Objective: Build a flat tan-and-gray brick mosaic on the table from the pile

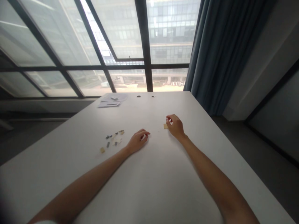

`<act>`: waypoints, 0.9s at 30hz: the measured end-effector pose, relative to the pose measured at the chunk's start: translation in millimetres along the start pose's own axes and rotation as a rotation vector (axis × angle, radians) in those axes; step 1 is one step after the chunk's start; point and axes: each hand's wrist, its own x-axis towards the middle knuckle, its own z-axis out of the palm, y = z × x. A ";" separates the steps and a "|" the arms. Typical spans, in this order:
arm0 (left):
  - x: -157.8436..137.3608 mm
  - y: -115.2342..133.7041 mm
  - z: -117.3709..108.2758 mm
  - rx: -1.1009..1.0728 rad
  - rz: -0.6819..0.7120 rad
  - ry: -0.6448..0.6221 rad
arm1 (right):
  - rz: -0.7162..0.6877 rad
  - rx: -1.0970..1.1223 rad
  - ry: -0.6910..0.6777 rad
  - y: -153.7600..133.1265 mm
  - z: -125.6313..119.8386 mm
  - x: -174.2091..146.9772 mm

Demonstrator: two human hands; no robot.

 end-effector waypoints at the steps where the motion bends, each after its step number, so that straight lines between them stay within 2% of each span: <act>1: -0.2 0.3 0.3 0.008 -0.008 -0.005 | -0.025 0.007 -0.026 -11.2 4.2 -4.7; 4: -0.8 1.4 1.2 0.034 -0.038 -0.022 | -0.108 -0.017 -0.142 -37.7 19.4 -23.4; 7: -1.5 3.0 2.2 0.069 -0.079 -0.043 | -0.170 -0.085 -0.274 -50.8 34.1 -41.6; 11: -1.9 5.2 2.1 0.106 -0.106 -0.085 | -0.190 -0.165 -0.438 -53.7 46.4 -55.8; 16: -1.9 8.6 -0.8 0.143 -0.101 -0.140 | -0.202 -0.197 -0.618 -53.8 48.1 -58.9; 27: -2.8 10.4 -1.9 0.162 -0.075 -0.145 | -0.167 -0.175 -0.643 -50.7 47.4 -57.8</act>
